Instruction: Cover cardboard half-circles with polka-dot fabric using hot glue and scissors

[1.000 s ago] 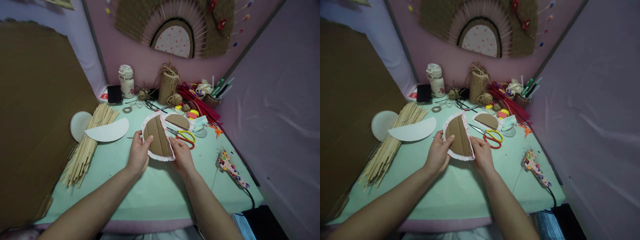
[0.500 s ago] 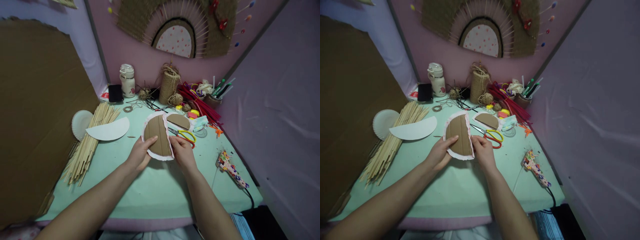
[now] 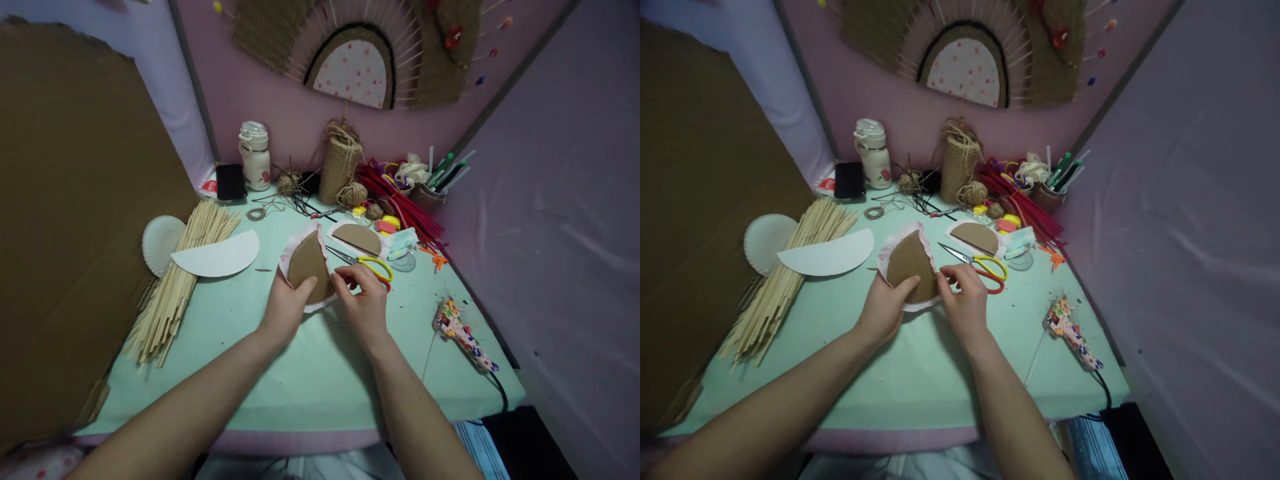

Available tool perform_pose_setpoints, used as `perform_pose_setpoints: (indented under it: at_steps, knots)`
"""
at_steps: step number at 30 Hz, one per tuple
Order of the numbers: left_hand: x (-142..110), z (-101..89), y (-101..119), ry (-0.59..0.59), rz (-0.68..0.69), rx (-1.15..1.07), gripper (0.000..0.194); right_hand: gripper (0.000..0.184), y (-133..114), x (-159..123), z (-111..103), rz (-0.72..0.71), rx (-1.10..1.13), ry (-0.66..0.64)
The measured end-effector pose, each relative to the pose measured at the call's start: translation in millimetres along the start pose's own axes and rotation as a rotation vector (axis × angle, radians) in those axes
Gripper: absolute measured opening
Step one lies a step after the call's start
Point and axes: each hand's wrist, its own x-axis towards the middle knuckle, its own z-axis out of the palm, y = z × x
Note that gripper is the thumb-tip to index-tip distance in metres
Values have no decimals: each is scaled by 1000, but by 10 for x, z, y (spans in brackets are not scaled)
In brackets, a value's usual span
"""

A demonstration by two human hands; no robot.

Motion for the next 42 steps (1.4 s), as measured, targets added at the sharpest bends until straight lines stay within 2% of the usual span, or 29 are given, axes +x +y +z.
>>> perform_pose_setpoints:
  at_steps: [7,18,27,36,39,40,42]
  knots:
    - [-35,-10,-38,-37,50,49,49,13,45,-8,18,-117,-131,-23]
    - [-109,46,69,-91,99,147,27,14,39,-6,25,-158,-222,6]
    - [-144,37,2,-146,176,184,25,16,55,-3,31,-197,-267,60]
    - [-126,44,13,-64,131,150,37,14,-18,-25,-13,-246,-184,-5]
    - [-115,47,36,-77,118,146,48,13,-32,18,-72,-191,-106,85]
    - [-113,46,33,-86,117,151,51,14,-26,36,-89,-143,-48,105]
    - [-109,37,11,-104,94,159,55,14,4,68,-111,40,148,90]
